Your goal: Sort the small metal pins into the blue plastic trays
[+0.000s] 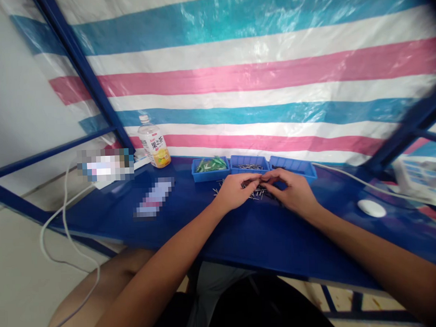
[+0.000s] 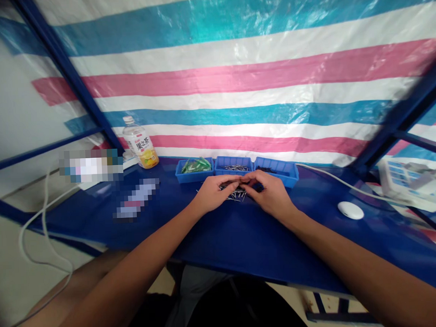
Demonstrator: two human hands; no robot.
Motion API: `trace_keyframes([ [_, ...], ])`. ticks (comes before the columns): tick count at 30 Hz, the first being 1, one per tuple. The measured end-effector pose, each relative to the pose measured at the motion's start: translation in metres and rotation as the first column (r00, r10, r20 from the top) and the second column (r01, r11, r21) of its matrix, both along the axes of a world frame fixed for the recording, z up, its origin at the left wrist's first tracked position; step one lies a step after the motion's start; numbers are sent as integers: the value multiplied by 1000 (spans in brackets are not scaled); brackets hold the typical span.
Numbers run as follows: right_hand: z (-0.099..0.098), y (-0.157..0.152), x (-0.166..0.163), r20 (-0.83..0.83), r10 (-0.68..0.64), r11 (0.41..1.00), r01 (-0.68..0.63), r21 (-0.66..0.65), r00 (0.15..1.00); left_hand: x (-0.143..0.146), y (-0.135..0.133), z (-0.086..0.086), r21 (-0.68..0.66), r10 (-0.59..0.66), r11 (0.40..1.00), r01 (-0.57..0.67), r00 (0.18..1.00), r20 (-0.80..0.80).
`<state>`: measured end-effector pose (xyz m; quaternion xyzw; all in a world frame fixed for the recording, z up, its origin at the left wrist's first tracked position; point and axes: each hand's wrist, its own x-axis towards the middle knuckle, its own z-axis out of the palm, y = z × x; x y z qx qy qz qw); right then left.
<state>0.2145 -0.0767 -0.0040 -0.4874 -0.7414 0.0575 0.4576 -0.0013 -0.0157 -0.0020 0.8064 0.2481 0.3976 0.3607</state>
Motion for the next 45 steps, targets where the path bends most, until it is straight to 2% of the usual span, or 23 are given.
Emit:
trace_keyframes([
  [5,0,0,-2,-62,56,996,-59,-62,997,-1,4,-4,-131,28,991,-20,998,65],
  [13,-5,-1,-7,-221,112,976,-149,-158,969,0,7,-6,-217,58,976,-28,990,131],
  [16,-6,-1,-8,-268,115,972,-164,-170,957,0,7,-7,-220,86,974,-55,988,130],
  [19,-6,-1,-9,-246,114,974,-156,-162,963,1,6,-7,-204,101,976,-73,986,133],
  [24,-3,-4,-11,-209,115,977,-148,-150,971,1,4,-4,-100,127,988,-117,986,111],
  [31,-7,-5,-13,-247,111,971,-158,-180,963,0,4,-5,-1,145,989,-146,988,55],
  [40,-7,-4,-17,-381,138,956,-224,-190,914,0,4,-2,-75,125,990,-119,989,75],
  [42,-5,-5,-16,-355,120,964,-194,-181,927,1,6,-4,-104,127,988,-116,987,102],
  [45,-2,-5,-14,-212,40,987,-72,-145,977,1,10,-6,-122,145,984,-129,981,131],
])
